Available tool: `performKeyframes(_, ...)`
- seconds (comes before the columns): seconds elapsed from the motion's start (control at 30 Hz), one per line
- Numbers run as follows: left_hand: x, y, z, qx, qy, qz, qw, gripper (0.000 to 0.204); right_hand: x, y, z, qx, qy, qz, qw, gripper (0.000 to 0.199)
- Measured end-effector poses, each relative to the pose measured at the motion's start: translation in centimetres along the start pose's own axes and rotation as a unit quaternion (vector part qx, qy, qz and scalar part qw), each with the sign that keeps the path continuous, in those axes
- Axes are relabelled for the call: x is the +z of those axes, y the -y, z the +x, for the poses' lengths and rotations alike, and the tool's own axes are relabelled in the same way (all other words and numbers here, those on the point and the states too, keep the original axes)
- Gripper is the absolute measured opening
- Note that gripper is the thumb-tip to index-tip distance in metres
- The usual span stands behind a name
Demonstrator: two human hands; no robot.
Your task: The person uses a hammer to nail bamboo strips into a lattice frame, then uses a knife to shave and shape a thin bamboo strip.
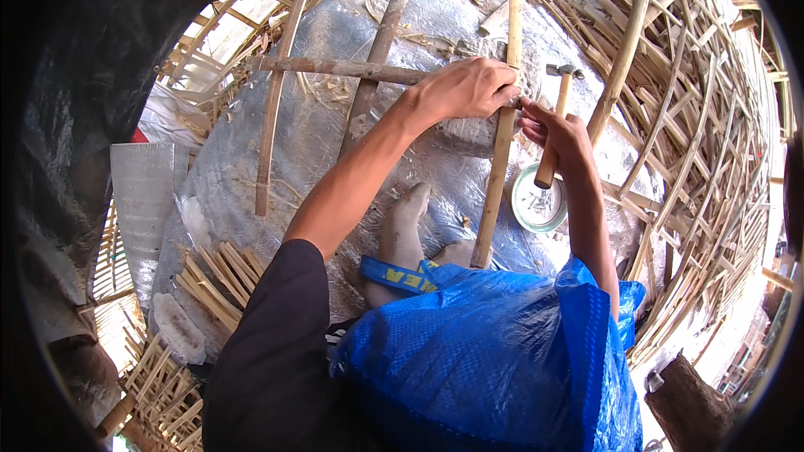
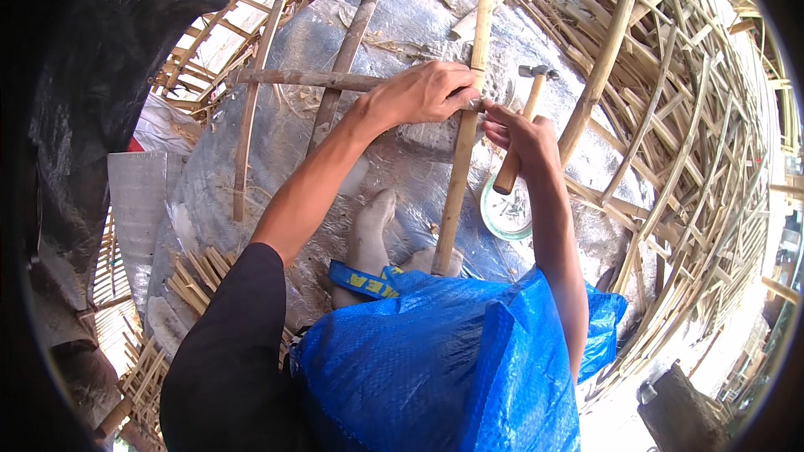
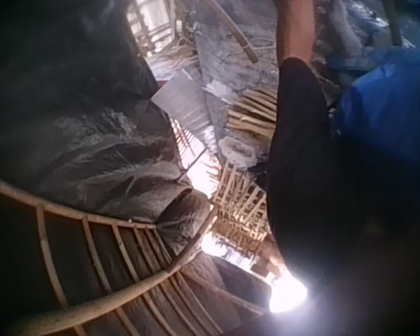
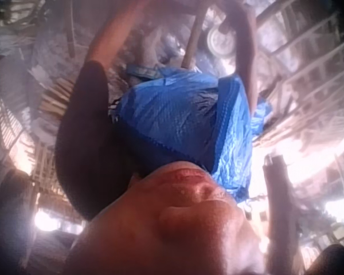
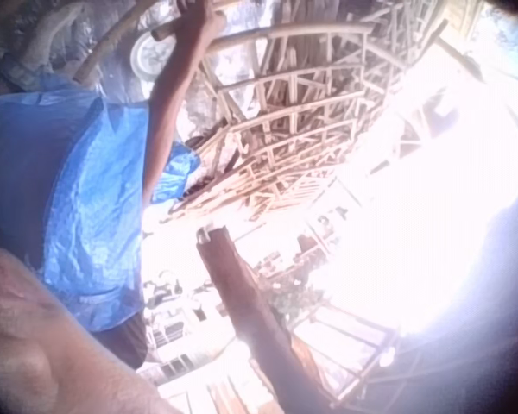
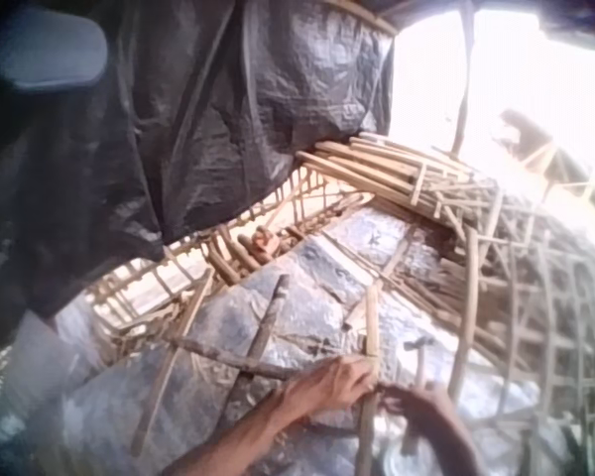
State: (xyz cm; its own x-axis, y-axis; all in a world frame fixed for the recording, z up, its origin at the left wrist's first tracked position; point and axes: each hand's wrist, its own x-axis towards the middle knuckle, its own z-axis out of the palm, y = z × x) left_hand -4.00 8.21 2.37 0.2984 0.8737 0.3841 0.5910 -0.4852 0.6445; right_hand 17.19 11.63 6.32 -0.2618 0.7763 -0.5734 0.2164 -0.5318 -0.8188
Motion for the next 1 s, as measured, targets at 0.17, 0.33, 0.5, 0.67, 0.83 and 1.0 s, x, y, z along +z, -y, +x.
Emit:
performKeyframes(0.17, 0.9, 1.5, 0.7, 0.007, 0.03, -0.027, 0.999, 0.027, -0.4, -0.2, 0.1, 0.0, 0.006, 0.013, 1.0, 0.036)
performKeyframes(0.33, 0.9, 1.9, 0.8, 0.037, 0.038, -0.042, 0.998, 0.027, -0.4, -0.5, 0.4, 0.003, 0.009, 0.002, 1.0, 0.039)
performKeyframes(0.5, 1.3, 3.0, 1.1, 0.103, -0.018, -0.006, 0.994, 0.027, -0.5, -0.5, 0.8, 0.006, 0.006, 0.018, 1.0, 0.036)
performKeyframes(0.67, 0.2, 1.4, 2.2, 0.019, 0.076, -0.008, 0.997, 0.027, -1.1, -0.9, 1.2, 0.006, 0.002, 0.01, 1.0, 0.038)
performKeyframes(0.83, 0.4, 1.2, 2.6, 0.004, 0.118, 0.037, 0.992, 0.024, -1.0, -1.0, 1.2, 0.006, 0.012, 0.015, 1.0, 0.038)
performKeyframes(1.0, 0.8, -0.4, 1.8, 0.055, -0.008, 0.017, 0.998, 0.02, -1.8, -1.4, 1.5, 0.012, 0.019, 0.032, 0.999, 0.036)
